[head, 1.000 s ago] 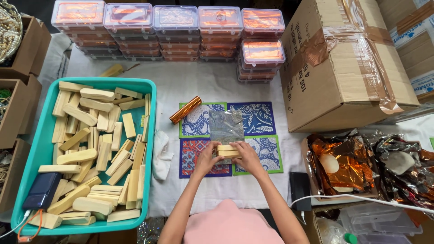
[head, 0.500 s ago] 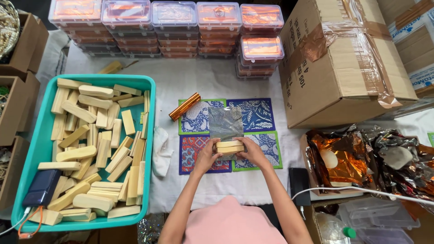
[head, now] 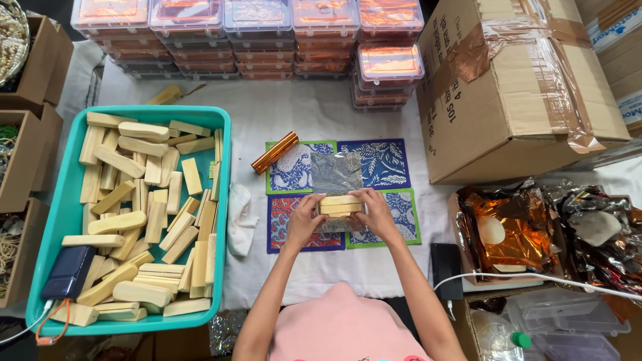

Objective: The person places wooden blocks into a small plastic container, wipes the container with a white cloth, and stacks it with other containers. They then wipe wooden blocks with the cloth and place them on patterned tiles.

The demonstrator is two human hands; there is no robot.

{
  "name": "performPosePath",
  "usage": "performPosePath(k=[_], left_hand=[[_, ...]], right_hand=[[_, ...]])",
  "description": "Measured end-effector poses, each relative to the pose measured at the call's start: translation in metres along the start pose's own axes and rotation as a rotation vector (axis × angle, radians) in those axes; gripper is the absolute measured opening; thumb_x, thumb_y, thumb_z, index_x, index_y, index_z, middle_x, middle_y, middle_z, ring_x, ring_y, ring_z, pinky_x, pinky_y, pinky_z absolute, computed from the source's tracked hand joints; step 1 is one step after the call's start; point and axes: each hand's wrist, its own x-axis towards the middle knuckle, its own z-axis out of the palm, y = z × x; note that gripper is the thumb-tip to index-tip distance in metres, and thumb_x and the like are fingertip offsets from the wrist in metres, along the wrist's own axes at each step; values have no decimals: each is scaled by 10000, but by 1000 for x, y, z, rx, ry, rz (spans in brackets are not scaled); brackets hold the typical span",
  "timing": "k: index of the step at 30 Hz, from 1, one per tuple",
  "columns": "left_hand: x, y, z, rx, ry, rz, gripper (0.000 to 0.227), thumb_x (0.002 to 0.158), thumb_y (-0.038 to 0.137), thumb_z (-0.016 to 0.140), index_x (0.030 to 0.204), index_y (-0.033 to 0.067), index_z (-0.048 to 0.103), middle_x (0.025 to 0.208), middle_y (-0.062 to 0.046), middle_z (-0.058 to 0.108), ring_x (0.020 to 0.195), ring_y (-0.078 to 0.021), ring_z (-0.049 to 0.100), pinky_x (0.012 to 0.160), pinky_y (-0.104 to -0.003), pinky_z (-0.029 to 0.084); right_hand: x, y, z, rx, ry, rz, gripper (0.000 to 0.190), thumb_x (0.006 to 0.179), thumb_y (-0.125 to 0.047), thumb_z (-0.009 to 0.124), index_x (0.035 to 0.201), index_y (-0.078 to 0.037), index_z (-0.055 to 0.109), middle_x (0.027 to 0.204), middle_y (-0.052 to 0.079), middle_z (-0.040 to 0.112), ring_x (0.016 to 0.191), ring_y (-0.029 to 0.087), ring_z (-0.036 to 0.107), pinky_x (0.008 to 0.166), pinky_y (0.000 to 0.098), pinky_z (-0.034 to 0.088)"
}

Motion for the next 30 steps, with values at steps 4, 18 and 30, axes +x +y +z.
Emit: performPosePath(k=[4, 18, 30], left_hand=[[-3, -21, 9, 139, -78, -32, 609, 683, 99, 884, 1252, 151, 672, 1214, -41, 689, 1089, -284, 678, 919, -401, 556], [-8, 7, 6, 171, 101, 177, 886, 582, 251, 914, 1372, 22, 585, 1339, -151, 556, 1206, -355, 546, 997, -473, 456], [-38, -51, 45, 752, -50, 631, 122, 841, 212, 752, 950, 164, 723, 1266, -12, 577, 1292, -203, 496, 1064, -422, 418]], right_hand=[[-2, 15, 16, -19, -28, 37, 641, 673, -118, 870, 1274, -195, 661, 1230, 6, 639, 1193, 264, 551, 1044, 435, 430], [-2, 28, 21, -17, -81, 59, 659, 663, -211, 902, 1278, -216, 662, 1239, -28, 651, 1213, 246, 548, 1033, 448, 388], [-2, 25, 20, -10, -68, 51, 672, 637, -196, 906, 1267, -222, 670, 1221, -32, 657, 1208, 245, 559, 1031, 443, 403]])
